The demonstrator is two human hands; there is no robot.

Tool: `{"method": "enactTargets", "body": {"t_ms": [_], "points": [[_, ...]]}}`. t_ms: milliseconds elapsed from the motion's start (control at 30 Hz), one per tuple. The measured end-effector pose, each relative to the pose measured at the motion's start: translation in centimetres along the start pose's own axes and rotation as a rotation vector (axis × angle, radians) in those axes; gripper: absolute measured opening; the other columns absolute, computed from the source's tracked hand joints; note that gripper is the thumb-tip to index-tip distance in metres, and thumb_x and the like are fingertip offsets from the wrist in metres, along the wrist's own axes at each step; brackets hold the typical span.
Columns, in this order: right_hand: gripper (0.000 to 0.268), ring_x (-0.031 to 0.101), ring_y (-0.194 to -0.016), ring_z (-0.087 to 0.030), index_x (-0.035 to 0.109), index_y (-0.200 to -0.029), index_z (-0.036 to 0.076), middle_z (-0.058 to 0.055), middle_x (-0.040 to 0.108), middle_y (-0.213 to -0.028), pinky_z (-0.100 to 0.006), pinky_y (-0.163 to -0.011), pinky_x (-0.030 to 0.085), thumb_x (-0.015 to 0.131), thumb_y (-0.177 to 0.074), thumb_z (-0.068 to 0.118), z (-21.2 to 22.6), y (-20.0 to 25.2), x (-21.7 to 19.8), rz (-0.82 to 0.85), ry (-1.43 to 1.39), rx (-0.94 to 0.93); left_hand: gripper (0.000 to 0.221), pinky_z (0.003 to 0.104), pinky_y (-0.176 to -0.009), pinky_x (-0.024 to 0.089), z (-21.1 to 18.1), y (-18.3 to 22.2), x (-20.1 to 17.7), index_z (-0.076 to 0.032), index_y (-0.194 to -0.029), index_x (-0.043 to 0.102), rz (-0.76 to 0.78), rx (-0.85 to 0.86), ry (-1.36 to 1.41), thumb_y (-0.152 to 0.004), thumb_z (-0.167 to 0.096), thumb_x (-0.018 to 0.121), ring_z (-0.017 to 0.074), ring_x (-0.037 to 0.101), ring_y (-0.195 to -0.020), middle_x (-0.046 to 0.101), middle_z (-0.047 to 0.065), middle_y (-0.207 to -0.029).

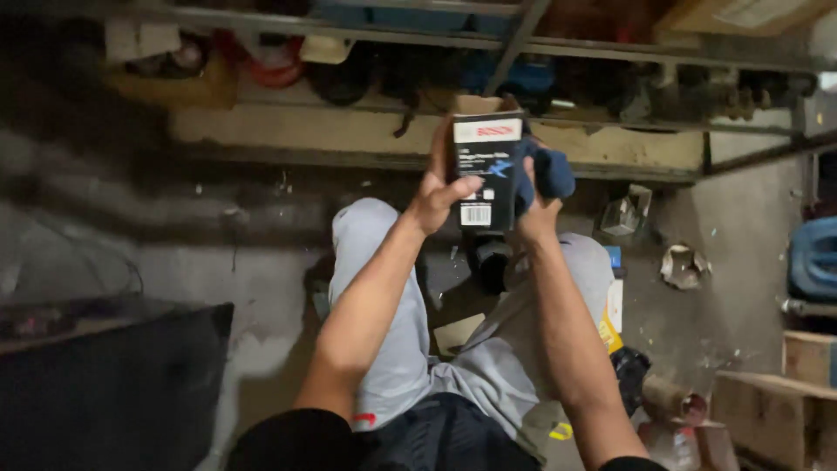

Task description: The person cleans and wipes down boxes of spare parts on a storage rack.

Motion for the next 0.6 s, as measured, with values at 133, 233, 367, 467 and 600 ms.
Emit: {"method": "enactTargets", "body": {"t_ms": [133, 233, 367, 467, 600], "points": [[0.035, 0.059, -0.110, -0.022, 0.064, -0.129, -0.002, -0.010, 0.065, -0.122, -0.038, -0.100, 0.050, 0.061, -0.110, 0.027, -1.3, -0.5, -0.2, -0.002, -0.011, 0.093, 0.097, 0.041, -0.127, 0.033, -0.7, 0.5, 0.9, -0.018, -0.169, 0.014, 0.036, -0.021, 0.025, -0.091, -0.019, 0.073, 0.0247, 0.041, -0.150, 0.039, 0.010, -0.163], [0.048, 0.052, -0.129, -0.025, 0.057, -0.137, -0.003, -0.014, 0.056, -0.141, -0.041, -0.114, 0.042, 0.058, -0.110, 0.036, 3.3, 0.3, 0.9, 0.086, -0.133, -0.069, 0.092, 0.041, -0.125, 0.035, -0.6, 0.3, 1.2, -0.016, -0.168, 0.017, 0.063, -0.063, 0.037, -0.093, -0.024, 0.069, 0.0248, 0.043, -0.147, 0.041, 0.012, -0.160], [0.073, 0.036, -0.153, -0.029, 0.045, -0.151, -0.002, -0.015, 0.041, -0.162, -0.044, -0.129, 0.027, 0.054, -0.105, 0.054, 9.0, 1.3, 1.9, 0.234, -0.070, -0.378, 0.083, 0.044, -0.114, 0.045, 0.2, -0.2, 1.3, -0.009, -0.164, 0.025, 0.046, -0.176, 0.201, -0.094, -0.028, 0.066, 0.0279, 0.053, -0.134, 0.049, 0.017, -0.150], [0.080, 0.030, -0.157, -0.031, 0.043, -0.154, -0.003, -0.016, 0.036, -0.165, -0.045, -0.131, 0.023, 0.056, -0.103, 0.057, 9.1, 1.5, 1.9, 0.267, -0.007, -0.453, 0.081, 0.043, -0.110, 0.049, -0.2, -0.3, 1.8, -0.008, -0.161, 0.027, 0.052, -0.225, 0.264, -0.093, -0.029, 0.064, 0.0272, 0.057, -0.131, 0.052, 0.016, -0.147], [0.070, 0.036, -0.156, -0.033, 0.048, -0.151, -0.003, -0.018, 0.045, -0.162, -0.047, -0.133, 0.025, 0.056, -0.106, 0.051, 7.4, 0.4, 1.8, 0.168, 0.057, -0.391, 0.082, 0.039, -0.112, 0.049, -0.9, -0.4, 2.0, -0.009, -0.162, 0.026, 0.103, -0.228, 0.231, -0.091, -0.028, 0.063, 0.0244, 0.056, -0.133, 0.053, 0.013, -0.148]]}}
Point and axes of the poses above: each hand's wrist, its own y-axis away from the middle knuckle, its own x-axis out of the palm, z = x × y, the point moved 5 cm from there along -y, towards the middle knuckle
